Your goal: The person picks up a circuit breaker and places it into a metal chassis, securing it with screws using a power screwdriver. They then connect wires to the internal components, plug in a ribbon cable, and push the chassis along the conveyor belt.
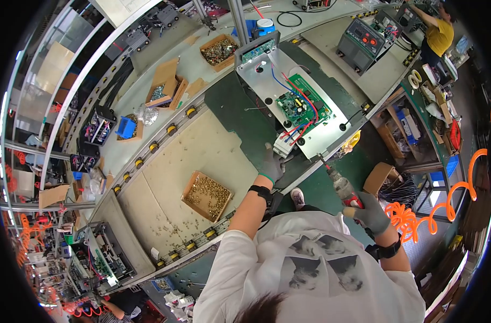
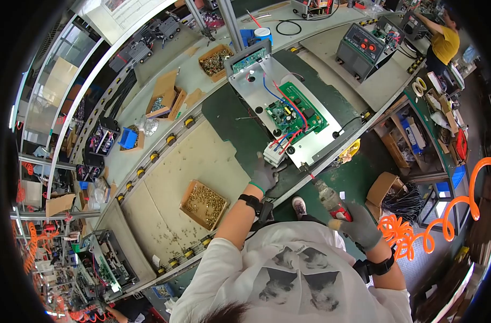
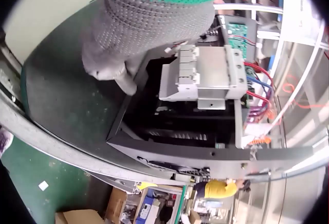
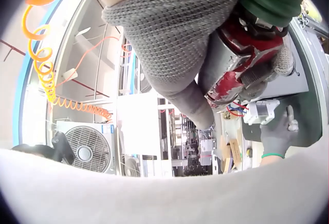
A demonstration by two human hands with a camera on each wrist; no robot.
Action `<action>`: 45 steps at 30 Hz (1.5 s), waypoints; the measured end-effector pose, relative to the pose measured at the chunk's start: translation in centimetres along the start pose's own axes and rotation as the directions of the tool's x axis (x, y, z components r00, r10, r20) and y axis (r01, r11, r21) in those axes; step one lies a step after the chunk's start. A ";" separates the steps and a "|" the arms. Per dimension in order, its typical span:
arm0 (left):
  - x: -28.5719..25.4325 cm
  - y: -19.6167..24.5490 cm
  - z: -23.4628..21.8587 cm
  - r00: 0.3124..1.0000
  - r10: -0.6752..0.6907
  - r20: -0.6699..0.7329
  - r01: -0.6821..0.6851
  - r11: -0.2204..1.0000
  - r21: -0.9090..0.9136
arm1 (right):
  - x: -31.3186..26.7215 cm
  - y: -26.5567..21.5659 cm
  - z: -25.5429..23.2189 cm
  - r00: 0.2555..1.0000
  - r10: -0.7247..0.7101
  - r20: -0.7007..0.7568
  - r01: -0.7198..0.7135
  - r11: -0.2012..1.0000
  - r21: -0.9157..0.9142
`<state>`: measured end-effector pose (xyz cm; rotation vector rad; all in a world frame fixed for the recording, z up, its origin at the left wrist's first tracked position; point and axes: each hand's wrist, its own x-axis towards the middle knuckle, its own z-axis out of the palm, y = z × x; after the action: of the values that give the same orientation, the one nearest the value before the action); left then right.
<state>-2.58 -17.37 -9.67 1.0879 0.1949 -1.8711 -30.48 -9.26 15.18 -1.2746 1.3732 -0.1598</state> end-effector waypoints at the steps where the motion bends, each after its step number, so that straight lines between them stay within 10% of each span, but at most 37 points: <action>1: 2.1 -0.5 -0.7 0.998 -0.035 0.054 0.042 0.991 -0.125 | -0.4 0.3 0.0 1.000 0.028 -0.011 -0.027 0.998 0.056; 4: 2.7 -0.7 -2.2 0.914 0.056 0.402 0.033 0.977 -0.211 | -1.1 2.0 0.0 0.997 -0.012 -0.082 0.019 0.997 0.080; 8: -3.0 0.5 -4.1 0.912 0.247 0.326 -0.139 0.937 -0.322 | -2.3 0.9 -0.3 0.988 0.126 -0.087 -0.115 0.985 0.126; 12: -7.6 3.0 -4.2 0.699 0.442 0.562 -0.346 0.897 -0.276 | -2.1 2.0 -0.1 0.997 0.003 -0.083 0.014 0.978 0.206; 14: -9.5 4.5 -2.3 0.646 0.524 0.555 -0.736 0.620 0.272 | -1.9 1.8 -0.3 0.997 -0.004 -0.075 0.022 0.972 0.235; 16: -9.9 5.7 0.5 0.708 0.530 0.467 -0.701 0.608 0.373 | -2.1 1.2 -0.5 0.998 -0.012 -0.058 0.023 0.979 0.202; 18: -9.3 6.5 5.3 0.331 0.830 0.449 -0.893 0.122 0.432 | -2.0 1.4 -0.5 0.994 -0.057 -0.088 0.075 0.974 0.212; 19: -8.1 7.1 5.9 0.329 0.826 0.458 -0.894 0.116 0.434 | -1.9 1.5 -0.5 0.989 -0.096 -0.114 0.119 0.970 0.212; 21: -5.2 8.1 6.4 0.081 0.725 0.684 -0.982 -0.059 0.178 | -1.9 1.8 -0.5 0.988 -0.093 -0.121 0.118 0.968 0.222; 22: -4.4 8.1 6.9 0.080 0.720 0.689 -0.982 -0.061 0.178 | -1.9 2.0 -0.5 0.989 -0.085 -0.123 0.111 0.968 0.224; 24: -2.9 8.1 8.2 0.336 0.758 0.560 -0.914 0.405 0.000 | -1.9 2.8 -0.6 0.991 -0.060 -0.121 0.086 0.970 0.225; 30: -6.1 9.2 14.8 0.451 0.712 0.538 -0.872 0.481 0.095 | -2.4 3.8 -0.2 0.986 -0.004 -0.165 0.059 0.940 0.335; 34: -8.6 8.8 17.7 0.415 0.652 0.635 -0.907 0.236 0.350 | -2.5 3.8 0.1 0.977 -0.007 -0.214 0.097 0.905 0.415; 35: -10.2 8.7 19.0 0.192 0.680 0.708 -0.789 -0.322 0.523 | -2.5 3.9 0.1 0.975 0.001 -0.222 0.096 0.901 0.423; 36: -10.8 8.6 19.8 0.002 0.577 0.817 -0.383 -0.754 0.534 | -2.3 4.1 0.1 0.974 0.005 -0.227 0.091 0.907 0.411; 40: -10.9 6.2 22.0 0.057 0.598 0.800 -0.100 -0.793 0.600 | -2.3 4.6 -0.1 0.966 -0.001 -0.259 0.097 0.928 0.359; 44: -11.1 8.0 23.3 0.240 0.496 0.835 -0.225 -0.808 0.544 | -2.7 4.6 -0.3 0.962 0.025 -0.274 0.099 0.898 0.429; 45: -11.1 9.1 23.4 0.376 0.416 0.828 -0.358 -0.759 0.544 | -2.6 5.1 -0.2 0.958 0.013 -0.288 0.113 0.901 0.419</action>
<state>-7.65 -27.81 15.16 1.5331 -2.1363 -0.1507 -34.26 -5.52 13.14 -0.9330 1.4439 -0.6721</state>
